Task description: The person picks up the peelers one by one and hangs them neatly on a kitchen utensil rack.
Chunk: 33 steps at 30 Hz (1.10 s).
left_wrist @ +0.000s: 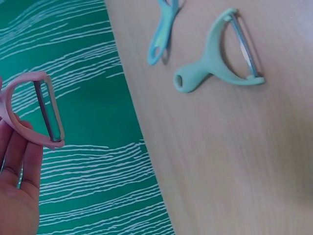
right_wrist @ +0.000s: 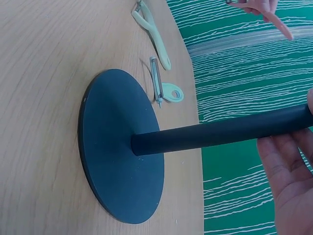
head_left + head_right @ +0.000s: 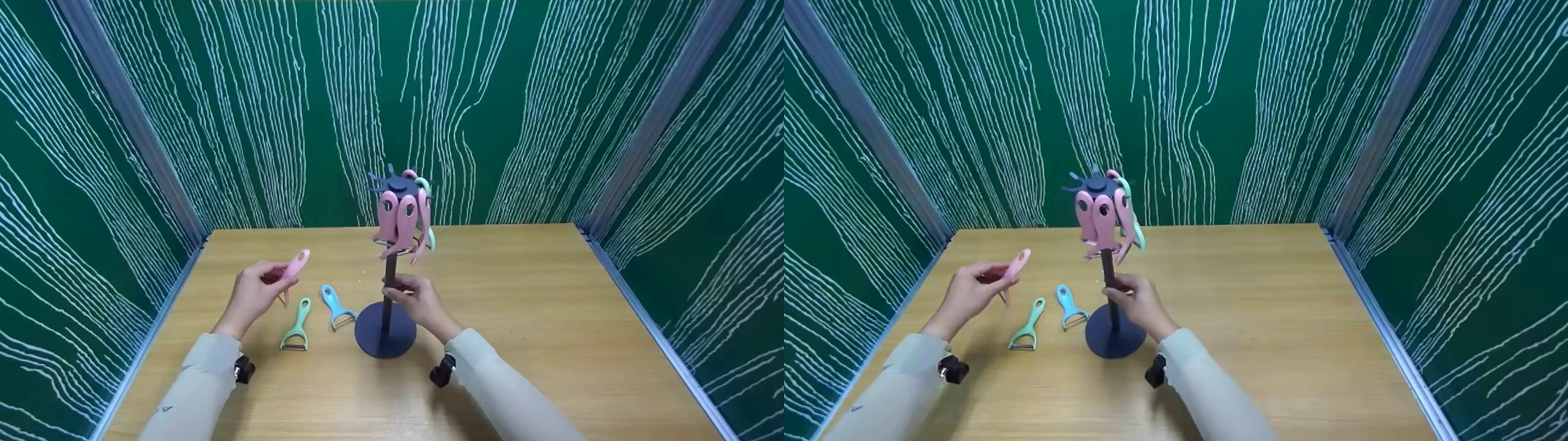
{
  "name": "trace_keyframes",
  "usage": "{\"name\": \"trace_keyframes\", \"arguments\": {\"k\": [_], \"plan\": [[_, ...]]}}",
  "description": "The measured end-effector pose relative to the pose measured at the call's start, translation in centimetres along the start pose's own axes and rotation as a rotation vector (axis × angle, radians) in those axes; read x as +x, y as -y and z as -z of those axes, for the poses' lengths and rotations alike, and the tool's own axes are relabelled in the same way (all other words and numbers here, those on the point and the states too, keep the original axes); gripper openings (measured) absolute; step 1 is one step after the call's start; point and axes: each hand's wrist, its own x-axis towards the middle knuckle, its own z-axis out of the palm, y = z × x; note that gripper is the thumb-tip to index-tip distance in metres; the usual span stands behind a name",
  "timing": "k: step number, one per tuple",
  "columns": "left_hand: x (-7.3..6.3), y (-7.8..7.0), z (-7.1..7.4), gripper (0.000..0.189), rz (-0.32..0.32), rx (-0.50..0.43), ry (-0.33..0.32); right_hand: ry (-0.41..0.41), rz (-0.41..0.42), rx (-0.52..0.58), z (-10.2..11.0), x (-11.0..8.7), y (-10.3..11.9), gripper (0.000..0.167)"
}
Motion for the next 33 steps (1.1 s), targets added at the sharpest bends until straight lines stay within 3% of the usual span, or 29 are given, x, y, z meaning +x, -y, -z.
{"name": "trace_keyframes", "arguments": {"k": [9,16,26,33], "plan": [[0.7,-2.4,0.2,0.034,-0.088,-0.026,-0.05,-0.002,-0.009,0.008,0.0,-0.1,0.2,0.02],[1.0,-4.6,0.2,0.032,-0.179,-0.045,-0.097,-0.002,0.032,-0.018,-0.1,-0.2,0.3,0.019],[1.3,-6.9,1.0,0.031,-0.248,-0.053,-0.121,-0.007,0.01,-0.014,-0.2,-0.4,0.1,0.019],[1.4,-8.8,1.5,0.03,-0.273,-0.063,-0.125,-0.02,0.041,-0.024,-0.2,-0.3,0.0,0.018]]}}
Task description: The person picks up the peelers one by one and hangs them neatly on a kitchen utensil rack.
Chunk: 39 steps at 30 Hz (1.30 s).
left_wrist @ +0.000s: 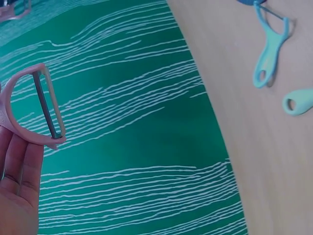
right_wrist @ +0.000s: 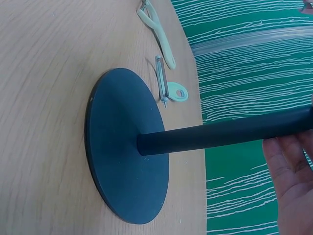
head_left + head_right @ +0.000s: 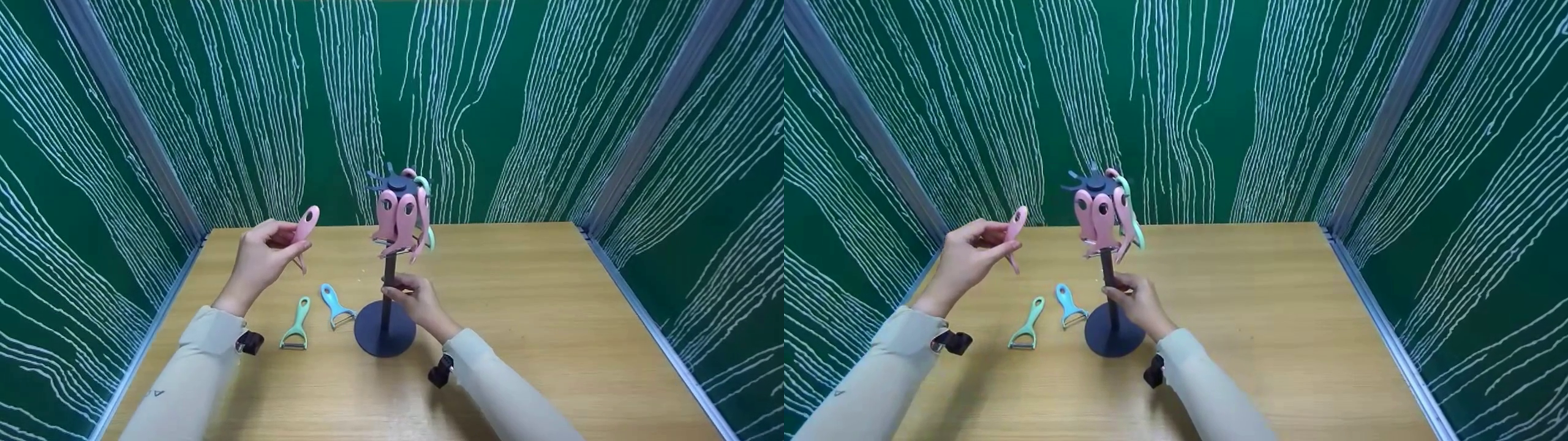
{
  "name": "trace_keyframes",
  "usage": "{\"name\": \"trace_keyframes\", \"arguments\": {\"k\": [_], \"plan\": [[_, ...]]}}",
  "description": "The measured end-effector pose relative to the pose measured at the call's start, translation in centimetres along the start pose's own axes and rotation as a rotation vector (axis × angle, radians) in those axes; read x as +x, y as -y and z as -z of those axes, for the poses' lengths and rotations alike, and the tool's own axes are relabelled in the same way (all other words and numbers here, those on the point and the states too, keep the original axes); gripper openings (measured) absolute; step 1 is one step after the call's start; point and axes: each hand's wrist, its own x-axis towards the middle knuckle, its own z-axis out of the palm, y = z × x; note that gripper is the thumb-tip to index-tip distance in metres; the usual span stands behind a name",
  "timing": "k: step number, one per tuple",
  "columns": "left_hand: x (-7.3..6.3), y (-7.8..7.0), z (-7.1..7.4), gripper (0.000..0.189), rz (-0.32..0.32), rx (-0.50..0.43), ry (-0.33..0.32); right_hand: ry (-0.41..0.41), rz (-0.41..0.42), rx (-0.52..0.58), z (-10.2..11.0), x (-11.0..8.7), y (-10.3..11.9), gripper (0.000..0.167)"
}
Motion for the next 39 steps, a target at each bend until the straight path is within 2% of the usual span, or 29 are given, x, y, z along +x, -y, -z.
{"name": "trace_keyframes", "arguments": {"k": [13,25,32,39], "plan": [[1.0,-2.9,-0.3,0.029,-0.077,-0.042,-0.002,-0.006,0.018,0.01,-0.2,0.1,-0.5,0.017],[2.0,-5.7,-0.6,0.028,-0.152,-0.056,0.001,0.013,-0.035,0.034,-0.1,0.1,-0.2,0.019],[2.2,-7.5,-0.9,0.027,-0.209,-0.081,0.005,0.008,-0.017,0.034,-0.1,0.0,-0.3,0.019],[2.2,-8.3,-1.7,0.029,-0.263,-0.128,0.024,0.004,-0.046,0.03,-0.1,0.0,-0.1,0.02]]}}
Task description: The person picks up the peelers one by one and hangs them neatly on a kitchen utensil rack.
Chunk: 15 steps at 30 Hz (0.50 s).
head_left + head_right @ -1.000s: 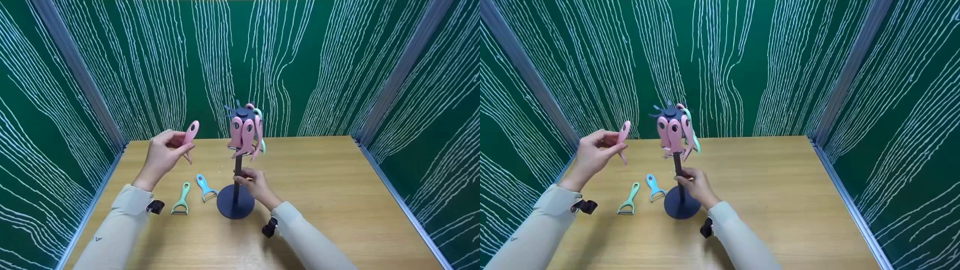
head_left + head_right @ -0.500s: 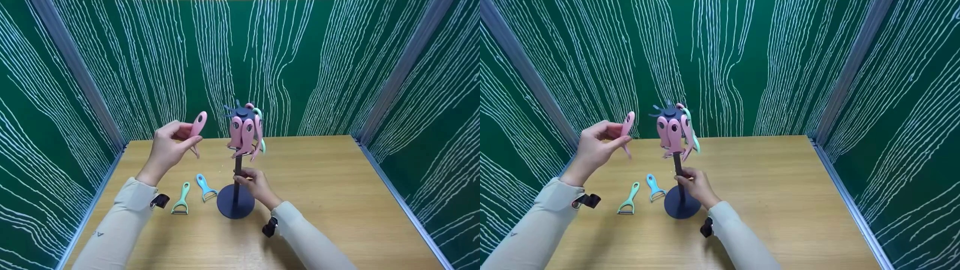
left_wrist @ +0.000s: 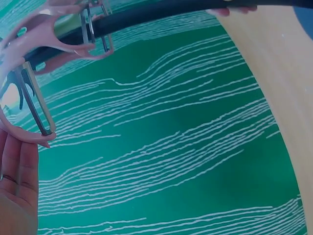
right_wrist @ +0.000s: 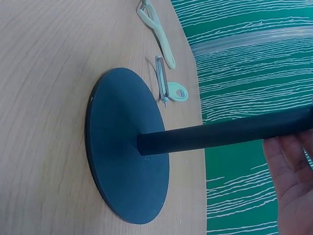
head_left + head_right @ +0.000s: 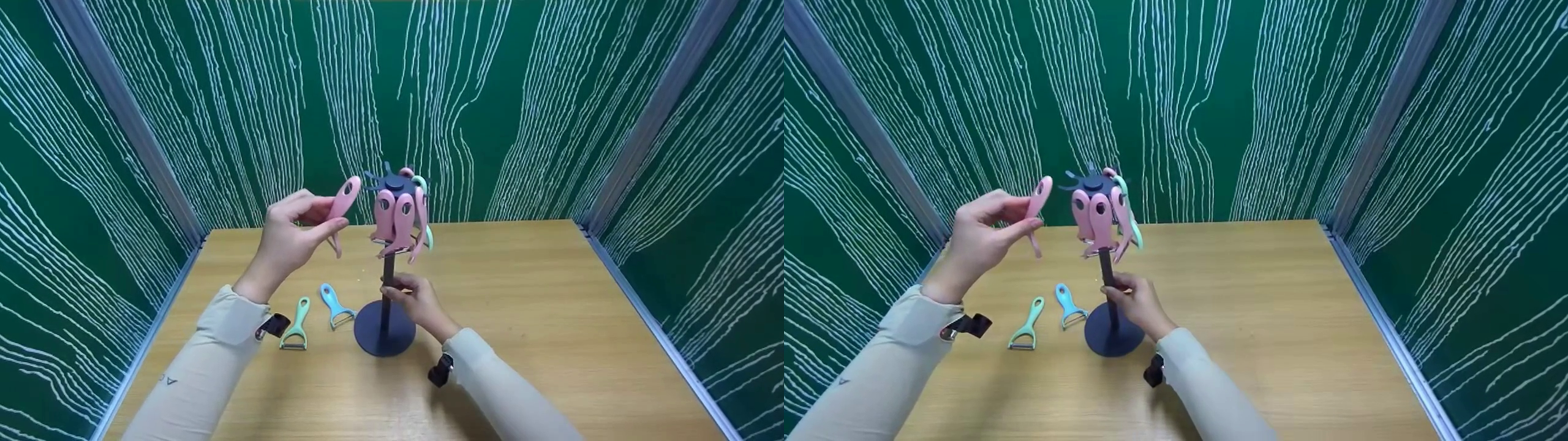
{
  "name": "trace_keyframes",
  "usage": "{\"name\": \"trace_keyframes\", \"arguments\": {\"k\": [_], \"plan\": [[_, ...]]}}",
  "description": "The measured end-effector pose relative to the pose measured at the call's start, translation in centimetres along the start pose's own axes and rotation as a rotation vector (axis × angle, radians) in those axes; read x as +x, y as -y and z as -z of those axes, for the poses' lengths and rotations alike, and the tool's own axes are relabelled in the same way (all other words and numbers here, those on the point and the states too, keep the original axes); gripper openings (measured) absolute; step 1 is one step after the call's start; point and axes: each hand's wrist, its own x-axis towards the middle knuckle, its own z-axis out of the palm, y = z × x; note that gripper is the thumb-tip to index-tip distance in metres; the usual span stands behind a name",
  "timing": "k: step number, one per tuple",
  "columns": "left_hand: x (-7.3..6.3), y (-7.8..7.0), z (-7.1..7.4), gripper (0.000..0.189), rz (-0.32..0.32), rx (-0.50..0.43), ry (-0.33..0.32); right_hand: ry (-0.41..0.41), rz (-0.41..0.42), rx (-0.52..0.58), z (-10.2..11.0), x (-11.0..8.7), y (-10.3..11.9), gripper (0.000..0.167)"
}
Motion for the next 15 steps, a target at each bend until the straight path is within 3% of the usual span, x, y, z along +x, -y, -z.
{"name": "trace_keyframes", "arguments": {"k": [5,15], "plan": [[0.2,-0.1,-0.4,0.03,-0.011,-0.017,0.01,-0.004,-0.009,-0.006,-0.1,0.0,-0.1,0.021],[0.2,0.0,-1.5,0.028,0.044,-0.027,0.029,-0.009,-0.024,-0.001,0.0,0.0,-0.1,0.022]]}}
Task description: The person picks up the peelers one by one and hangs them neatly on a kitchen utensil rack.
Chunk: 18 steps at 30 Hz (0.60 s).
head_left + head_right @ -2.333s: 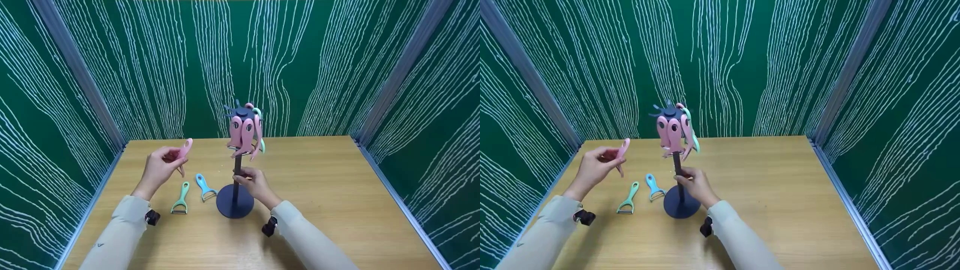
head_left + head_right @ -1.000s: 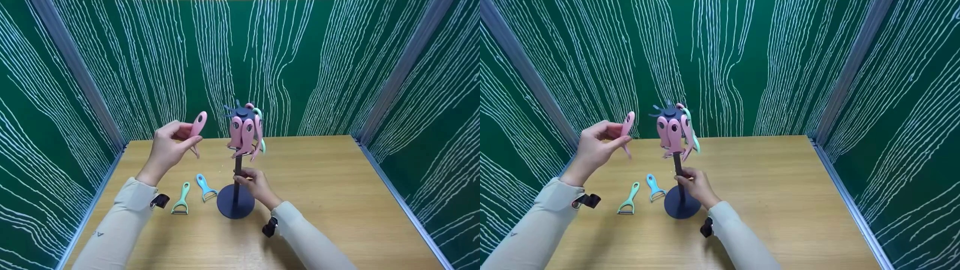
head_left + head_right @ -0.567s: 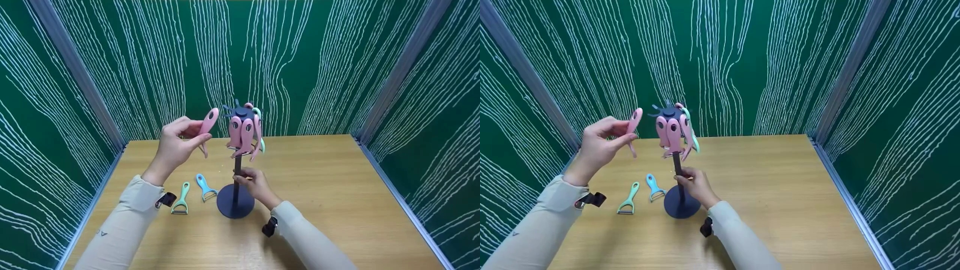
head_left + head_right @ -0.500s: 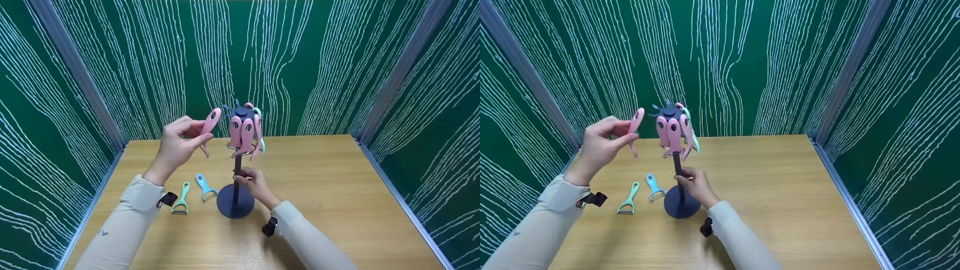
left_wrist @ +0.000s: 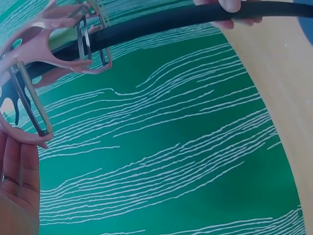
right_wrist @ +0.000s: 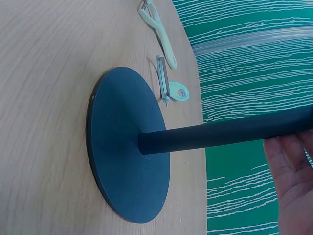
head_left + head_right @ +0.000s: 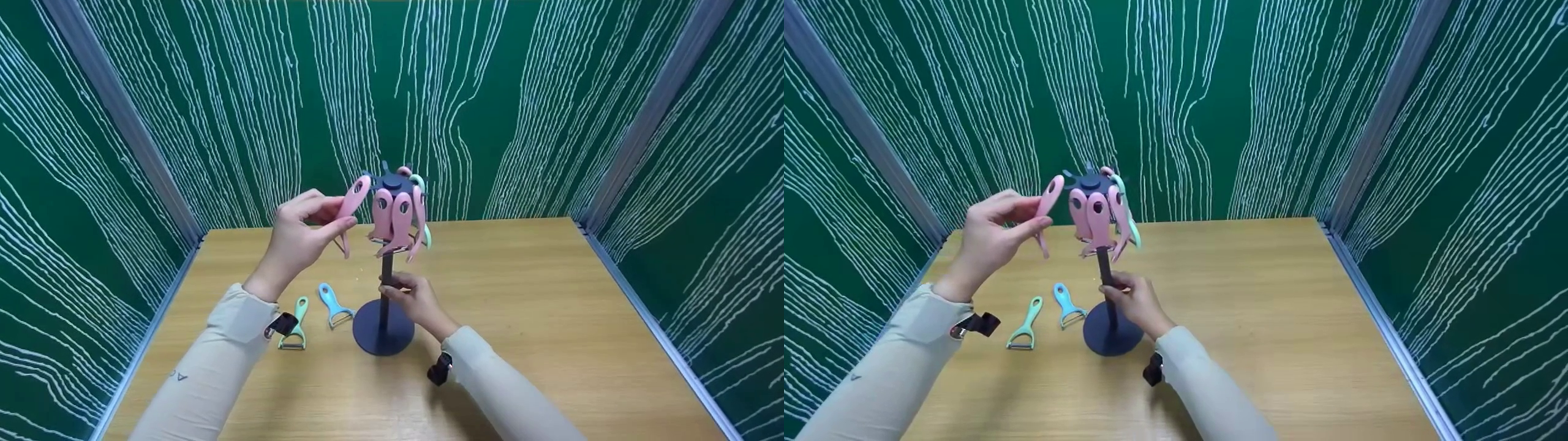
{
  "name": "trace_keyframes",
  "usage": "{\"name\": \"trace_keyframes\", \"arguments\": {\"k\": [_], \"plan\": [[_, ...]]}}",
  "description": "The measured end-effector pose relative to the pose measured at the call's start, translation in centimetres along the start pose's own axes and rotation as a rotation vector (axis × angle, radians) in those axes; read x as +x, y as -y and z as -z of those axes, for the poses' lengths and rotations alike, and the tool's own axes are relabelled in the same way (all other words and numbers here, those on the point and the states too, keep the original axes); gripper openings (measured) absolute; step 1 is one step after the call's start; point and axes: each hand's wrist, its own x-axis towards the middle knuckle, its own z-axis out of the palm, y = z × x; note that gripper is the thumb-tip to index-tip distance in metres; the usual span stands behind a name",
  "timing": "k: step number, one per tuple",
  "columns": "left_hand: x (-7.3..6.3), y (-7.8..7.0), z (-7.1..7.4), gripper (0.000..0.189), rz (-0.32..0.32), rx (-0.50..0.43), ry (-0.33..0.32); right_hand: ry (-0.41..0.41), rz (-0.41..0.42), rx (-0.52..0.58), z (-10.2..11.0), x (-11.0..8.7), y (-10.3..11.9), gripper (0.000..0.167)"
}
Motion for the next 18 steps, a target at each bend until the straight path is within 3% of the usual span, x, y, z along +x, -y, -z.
{"name": "trace_keyframes", "arguments": {"k": [11,18], "plan": [[0.0,0.1,-1.1,0.027,0.028,-0.038,0.006,0.005,0.009,-0.009,0.0,0.0,0.4,0.021],[-0.4,0.5,-1.9,0.027,-0.013,-0.044,0.014,0.004,0.089,-0.001,-0.1,-0.1,0.1,0.02]]}}
